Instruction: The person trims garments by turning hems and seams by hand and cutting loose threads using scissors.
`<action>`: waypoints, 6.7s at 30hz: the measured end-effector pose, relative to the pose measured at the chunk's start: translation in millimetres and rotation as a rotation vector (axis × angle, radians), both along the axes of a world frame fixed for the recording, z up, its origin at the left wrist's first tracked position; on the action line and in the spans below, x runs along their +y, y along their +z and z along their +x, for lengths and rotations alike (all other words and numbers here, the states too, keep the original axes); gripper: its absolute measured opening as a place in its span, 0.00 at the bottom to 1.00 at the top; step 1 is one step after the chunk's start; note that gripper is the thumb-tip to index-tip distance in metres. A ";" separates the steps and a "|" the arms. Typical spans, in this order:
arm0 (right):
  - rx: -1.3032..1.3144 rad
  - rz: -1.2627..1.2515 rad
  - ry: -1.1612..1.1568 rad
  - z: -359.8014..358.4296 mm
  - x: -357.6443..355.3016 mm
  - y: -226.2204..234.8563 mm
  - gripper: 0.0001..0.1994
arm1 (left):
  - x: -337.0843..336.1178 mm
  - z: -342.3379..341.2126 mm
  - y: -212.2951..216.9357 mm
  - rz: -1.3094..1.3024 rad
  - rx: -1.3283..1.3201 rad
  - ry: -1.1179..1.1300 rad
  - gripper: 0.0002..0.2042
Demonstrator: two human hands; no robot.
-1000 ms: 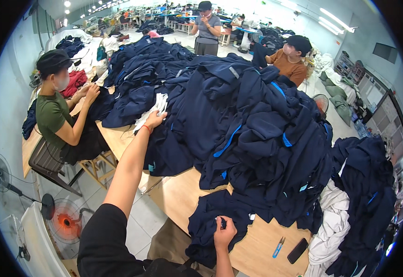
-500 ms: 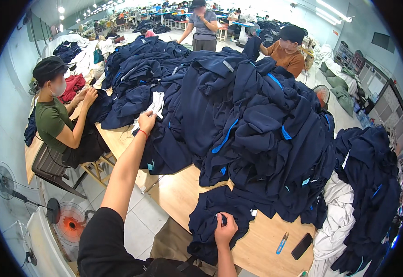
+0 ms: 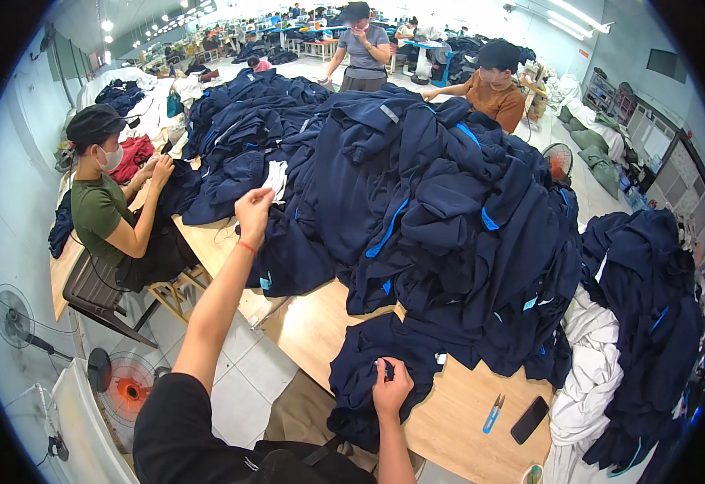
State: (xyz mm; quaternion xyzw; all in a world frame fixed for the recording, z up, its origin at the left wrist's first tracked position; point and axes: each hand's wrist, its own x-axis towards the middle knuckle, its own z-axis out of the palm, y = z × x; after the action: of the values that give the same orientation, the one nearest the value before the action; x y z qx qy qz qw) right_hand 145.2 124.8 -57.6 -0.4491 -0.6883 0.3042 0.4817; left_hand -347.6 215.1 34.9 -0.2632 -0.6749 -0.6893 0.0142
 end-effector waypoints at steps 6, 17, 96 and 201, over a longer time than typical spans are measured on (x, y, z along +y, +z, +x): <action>-0.013 -0.066 0.006 6.2 -1.5 2.9 0.08 | -94.9 150.5 -10.7 0.163 -0.226 -0.356 0.07; 0.012 -0.001 0.313 29.2 -16.4 97.9 0.04 | -190.7 325.4 -8.8 0.015 -0.376 -0.985 0.18; -0.386 0.304 0.395 83.6 -52.3 133.4 0.07 | -181.4 397.2 1.6 -0.454 -0.336 -1.066 0.07; -0.584 0.207 0.046 86.8 -33.6 50.6 0.05 | -215.9 397.4 28.0 -0.207 0.312 -1.305 0.06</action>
State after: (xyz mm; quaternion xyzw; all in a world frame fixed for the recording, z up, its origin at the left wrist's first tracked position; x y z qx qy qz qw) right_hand 232.0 91.3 -7.0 -0.4504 -0.8349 0.1015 0.2997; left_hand 49.8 -0.8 62.9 -0.7130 -0.4302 -0.4425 -0.3328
